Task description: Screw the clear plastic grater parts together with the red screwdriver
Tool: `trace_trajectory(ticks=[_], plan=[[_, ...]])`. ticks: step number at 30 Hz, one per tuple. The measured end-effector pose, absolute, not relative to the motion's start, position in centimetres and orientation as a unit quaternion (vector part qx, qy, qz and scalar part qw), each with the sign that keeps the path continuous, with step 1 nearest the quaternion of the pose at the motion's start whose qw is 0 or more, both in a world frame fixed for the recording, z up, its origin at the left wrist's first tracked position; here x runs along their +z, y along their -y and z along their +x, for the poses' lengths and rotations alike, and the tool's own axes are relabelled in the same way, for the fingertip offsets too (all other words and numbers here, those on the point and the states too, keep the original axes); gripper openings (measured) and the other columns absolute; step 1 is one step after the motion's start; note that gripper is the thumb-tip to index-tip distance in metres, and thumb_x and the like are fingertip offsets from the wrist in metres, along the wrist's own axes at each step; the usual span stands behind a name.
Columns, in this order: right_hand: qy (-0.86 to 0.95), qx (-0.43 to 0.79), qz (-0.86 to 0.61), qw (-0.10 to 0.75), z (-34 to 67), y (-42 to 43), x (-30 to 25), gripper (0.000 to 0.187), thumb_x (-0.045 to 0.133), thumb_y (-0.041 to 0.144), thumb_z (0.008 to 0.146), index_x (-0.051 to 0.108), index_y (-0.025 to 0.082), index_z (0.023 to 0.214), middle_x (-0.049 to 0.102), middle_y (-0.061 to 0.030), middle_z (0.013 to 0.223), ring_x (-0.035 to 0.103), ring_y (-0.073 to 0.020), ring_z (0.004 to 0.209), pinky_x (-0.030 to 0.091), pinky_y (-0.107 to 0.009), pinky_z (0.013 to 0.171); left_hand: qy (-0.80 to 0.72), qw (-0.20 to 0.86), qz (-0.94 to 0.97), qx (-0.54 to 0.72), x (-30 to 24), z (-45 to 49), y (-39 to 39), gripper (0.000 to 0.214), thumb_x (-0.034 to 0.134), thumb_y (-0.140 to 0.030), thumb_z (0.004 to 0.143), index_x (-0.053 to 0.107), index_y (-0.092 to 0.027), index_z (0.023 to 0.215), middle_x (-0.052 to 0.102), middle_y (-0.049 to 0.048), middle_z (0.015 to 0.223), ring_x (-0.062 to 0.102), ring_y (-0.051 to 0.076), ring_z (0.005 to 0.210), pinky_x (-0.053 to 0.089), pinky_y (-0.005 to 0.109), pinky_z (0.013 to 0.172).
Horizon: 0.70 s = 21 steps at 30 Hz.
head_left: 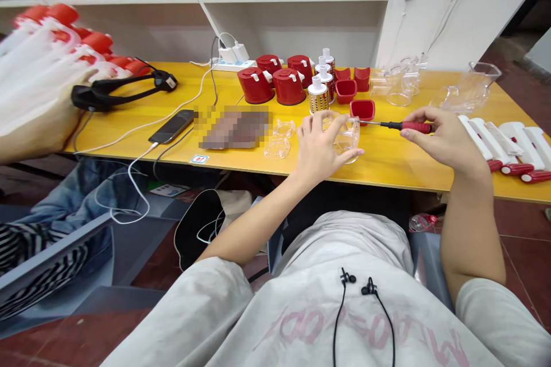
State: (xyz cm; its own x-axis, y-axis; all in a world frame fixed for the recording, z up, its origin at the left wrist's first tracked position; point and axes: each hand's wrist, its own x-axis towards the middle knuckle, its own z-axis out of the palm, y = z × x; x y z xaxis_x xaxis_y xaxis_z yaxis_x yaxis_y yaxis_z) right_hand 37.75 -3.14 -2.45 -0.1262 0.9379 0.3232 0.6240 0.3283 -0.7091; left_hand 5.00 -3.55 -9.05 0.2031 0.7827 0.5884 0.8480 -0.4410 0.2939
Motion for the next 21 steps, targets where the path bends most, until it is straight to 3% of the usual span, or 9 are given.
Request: trace_trajectory(ticks=[3, 6, 9, 11, 13, 15, 17, 19, 21], plan=[[0.723, 0.219, -0.522, 0.396, 37.9, 2.6, -3.1, 0.032, 0.097, 0.052, 0.091, 0.079, 0.033, 0.108, 0.088, -0.0100, 0.118, 0.080, -0.0364, 0.106, 0.062, -0.051, 0.090, 0.531, 0.041, -0.774, -0.342, -8.6, 5.0, 3.9, 0.093, 0.094, -0.092, 0.104, 0.080, -0.033, 0.174, 0.066, 0.0235, 0.176, 0.058, 0.053, 0.157, 0.050, 0.065, 0.133], [0.727, 0.213, -0.523, 0.391, 37.9, 2.3, -3.6, 0.035, 0.096, 0.057, 0.094, 0.077, 0.032, 0.110, 0.086, -0.0104, 0.119, 0.080, -0.0359, 0.107, 0.062, -0.051, 0.092, 0.533, 0.039, -0.775, -0.337, -8.0, 5.2, 4.4, 0.084, 0.097, -0.082, 0.108, 0.080, -0.031, 0.174, 0.067, 0.0232, 0.174, 0.058, 0.051, 0.157, 0.049, 0.064, 0.134], [0.722, 0.211, -0.547, 0.366, 37.9, 2.3, -3.6, 0.041, 0.080, 0.073, 0.110, 0.077, 0.032, 0.110, 0.086, -0.0109, 0.109, 0.078, -0.0353, 0.102, 0.058, -0.049, 0.085, 0.532, 0.039, -0.777, -0.334, -7.6, 5.3, 4.7, 0.081, 0.099, -0.078, 0.109, 0.081, -0.030, 0.172, 0.068, 0.0230, 0.173, 0.059, 0.050, 0.157, 0.047, 0.066, 0.139], [0.726, 0.189, -0.558, 0.354, 37.8, 2.4, -3.4, 0.055, 0.063, 0.082, 0.119, 0.076, 0.031, 0.100, 0.085, -0.0118, 0.101, 0.077, -0.0355, 0.097, 0.054, -0.050, 0.084, 0.534, 0.039, -0.776, -0.333, -7.4, 5.3, 4.8, 0.081, 0.099, -0.079, 0.108, 0.082, -0.032, 0.171, 0.069, 0.0217, 0.173, 0.060, 0.049, 0.156, 0.047, 0.067, 0.139], [0.729, 0.166, -0.561, 0.354, 37.8, 2.5, -3.2, 0.065, 0.058, 0.086, 0.120, 0.071, 0.031, 0.088, 0.082, -0.0117, 0.091, 0.074, -0.0348, 0.090, 0.052, -0.052, 0.084, 0.534, 0.040, -0.776, -0.334, -7.4, 5.3, 4.8, 0.080, 0.100, -0.079, 0.107, 0.082, -0.032, 0.169, 0.069, 0.0207, 0.172, 0.060, 0.048, 0.155, 0.047, 0.067, 0.140], [0.721, 0.179, -0.563, 0.362, 37.8, 2.5, -3.0, 0.061, 0.067, 0.084, 0.115, 0.071, 0.032, 0.084, 0.076, -0.0091, 0.082, 0.068, -0.0323, 0.080, 0.049, -0.051, 0.080, 0.533, 0.040, -0.775, -0.337, -7.5, 5.3, 4.6, 0.080, 0.100, -0.079, 0.107, 0.082, -0.032, 0.168, 0.069, 0.0206, 0.171, 0.060, 0.048, 0.155, 0.046, 0.067, 0.140], [0.704, 0.207, -0.565, 0.378, 37.8, 2.5, -3.0, 0.045, 0.080, 0.075, 0.107, 0.078, 0.032, 0.094, 0.073, -0.0062, 0.082, 0.063, -0.0297, 0.074, 0.048, -0.050, 0.076, 0.533, 0.040, -0.774, -0.341, -7.8, 5.3, 4.5, 0.081, 0.099, -0.082, 0.107, 0.083, -0.032, 0.169, 0.069, 0.0210, 0.171, 0.059, 0.048, 0.154, 0.046, 0.067, 0.139], [0.693, 0.223, -0.560, 0.395, 37.9, 2.4, -3.3, 0.032, 0.089, 0.062, 0.099, 0.081, 0.032, 0.105, 0.078, -0.0065, 0.092, 0.065, -0.0294, 0.077, 0.050, -0.049, 0.076, 0.532, 0.043, -0.772, -0.346, -8.1, 5.3, 4.3, 0.084, 0.095, -0.087, 0.107, 0.083, -0.032, 0.168, 0.068, 0.0214, 0.171, 0.059, 0.049, 0.152, 0.045, 0.067, 0.138], [0.693, 0.232, -0.547, 0.407, 38.1, 2.2, -3.7, 0.031, 0.095, 0.053, 0.093, 0.080, 0.033, 0.111, 0.084, -0.0086, 0.107, 0.073, -0.0317, 0.088, 0.055, -0.050, 0.082, 0.531, 0.048, -0.771, -0.349, -8.3, 5.3, 4.2, 0.085, 0.093, -0.090, 0.107, 0.084, -0.032, 0.167, 0.069, 0.0215, 0.170, 0.059, 0.049, 0.152, 0.045, 0.067, 0.138]])
